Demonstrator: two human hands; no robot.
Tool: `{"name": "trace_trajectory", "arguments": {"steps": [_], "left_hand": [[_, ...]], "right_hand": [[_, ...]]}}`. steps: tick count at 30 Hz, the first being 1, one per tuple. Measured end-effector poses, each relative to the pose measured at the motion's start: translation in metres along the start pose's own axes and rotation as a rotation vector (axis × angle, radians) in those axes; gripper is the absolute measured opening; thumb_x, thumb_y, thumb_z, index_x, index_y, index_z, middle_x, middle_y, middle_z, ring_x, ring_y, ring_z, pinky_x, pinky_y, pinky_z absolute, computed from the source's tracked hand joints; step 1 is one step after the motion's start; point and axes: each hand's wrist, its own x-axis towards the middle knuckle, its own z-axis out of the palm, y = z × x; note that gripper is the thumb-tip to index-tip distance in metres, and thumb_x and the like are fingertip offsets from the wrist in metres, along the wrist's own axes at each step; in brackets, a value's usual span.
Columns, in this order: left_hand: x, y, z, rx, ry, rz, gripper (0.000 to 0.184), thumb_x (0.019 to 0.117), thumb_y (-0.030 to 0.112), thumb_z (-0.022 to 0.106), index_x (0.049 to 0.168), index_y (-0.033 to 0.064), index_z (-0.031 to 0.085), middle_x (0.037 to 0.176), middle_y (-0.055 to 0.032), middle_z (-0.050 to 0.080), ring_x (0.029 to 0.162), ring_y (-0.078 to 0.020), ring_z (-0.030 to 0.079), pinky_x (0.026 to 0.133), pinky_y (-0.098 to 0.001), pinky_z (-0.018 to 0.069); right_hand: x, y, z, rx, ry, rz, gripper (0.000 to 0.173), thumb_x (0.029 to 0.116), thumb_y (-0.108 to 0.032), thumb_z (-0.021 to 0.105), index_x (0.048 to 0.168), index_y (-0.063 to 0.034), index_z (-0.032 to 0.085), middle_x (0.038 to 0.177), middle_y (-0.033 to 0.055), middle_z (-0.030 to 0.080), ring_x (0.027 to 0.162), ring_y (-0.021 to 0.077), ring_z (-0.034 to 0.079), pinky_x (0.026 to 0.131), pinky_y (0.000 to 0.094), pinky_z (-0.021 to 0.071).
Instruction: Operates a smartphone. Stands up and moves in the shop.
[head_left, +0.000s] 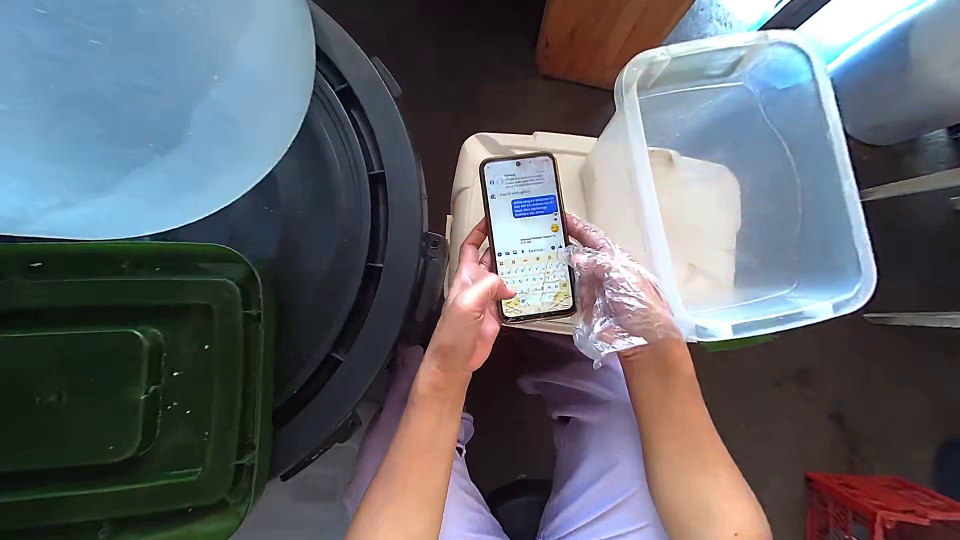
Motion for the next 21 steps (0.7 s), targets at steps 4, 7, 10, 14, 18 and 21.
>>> {"name": "trace_trajectory", "arguments": {"steps": [4,7,10,14,18,21], "left_hand": [[-0.006,0.002,-0.003,0.044,-0.079,0.127,0.090,0.0733,-0.012,0.045,0.154,0.0212,0.023,0.140,-0.0015,0.055,0.112,-0.0123,0.066,0.089,-0.0339,0.0600],[-0.011,0.003,-0.003,0.031,-0.089,0.152,0.087,0.0744,-0.011,0.045,0.152,0.0225,0.024,0.138,0.0000,0.056,0.114,-0.0123,0.065,0.092,-0.0343,0.0588],[-0.014,0.003,-0.003,0.034,-0.067,0.120,0.080,0.0801,-0.010,0.040,0.152,0.0204,0.024,0.135,-0.0014,0.058,0.111,-0.0118,0.067,0.091,-0.0338,0.0585],[-0.014,0.004,-0.002,0.029,-0.055,0.115,0.077,0.0836,-0.012,0.037,0.153,0.0194,0.025,0.134,-0.0016,0.059,0.110,-0.0117,0.067,0.092,-0.0331,0.0584],[-0.014,0.003,-0.003,0.039,-0.017,0.130,0.074,0.0867,-0.012,0.039,0.151,0.0214,0.027,0.130,-0.0002,0.062,0.106,-0.0110,0.069,0.089,-0.0317,0.0597],[-0.014,0.002,-0.003,0.042,-0.020,0.148,0.073,0.0864,-0.014,0.038,0.149,0.0218,0.029,0.129,0.0002,0.063,0.106,-0.0112,0.069,0.088,-0.0321,0.0603]], "right_hand": [[-0.006,0.004,-0.005,0.014,-0.178,-0.153,0.064,0.0975,-0.007,0.040,0.160,-0.0207,0.032,0.143,-0.0010,0.057,0.116,0.0072,0.063,0.094,0.0274,0.0561],[-0.009,0.004,-0.007,-0.048,-0.247,-0.179,0.077,0.0902,0.002,0.042,0.162,-0.0185,0.024,0.149,0.0001,0.052,0.125,0.0084,0.059,0.101,0.0283,0.0527],[-0.015,0.004,-0.013,-0.070,-0.291,-0.157,0.087,0.0848,0.007,0.044,0.163,-0.0213,0.020,0.150,-0.0010,0.052,0.126,0.0084,0.059,0.100,0.0275,0.0536],[-0.017,0.002,-0.012,-0.070,-0.302,-0.154,0.095,0.0803,0.012,0.047,0.165,-0.0192,0.015,0.152,0.0009,0.050,0.126,0.0103,0.059,0.101,0.0281,0.0542],[-0.018,0.003,-0.009,-0.067,-0.333,-0.171,0.097,0.0812,0.012,0.050,0.165,-0.0192,0.012,0.153,0.0004,0.048,0.129,0.0101,0.057,0.102,0.0271,0.0535],[-0.018,0.004,-0.005,-0.112,-0.292,-0.184,0.096,0.0820,0.011,0.051,0.165,-0.0173,0.012,0.154,0.0005,0.047,0.129,0.0098,0.057,0.103,0.0268,0.0530]]}}
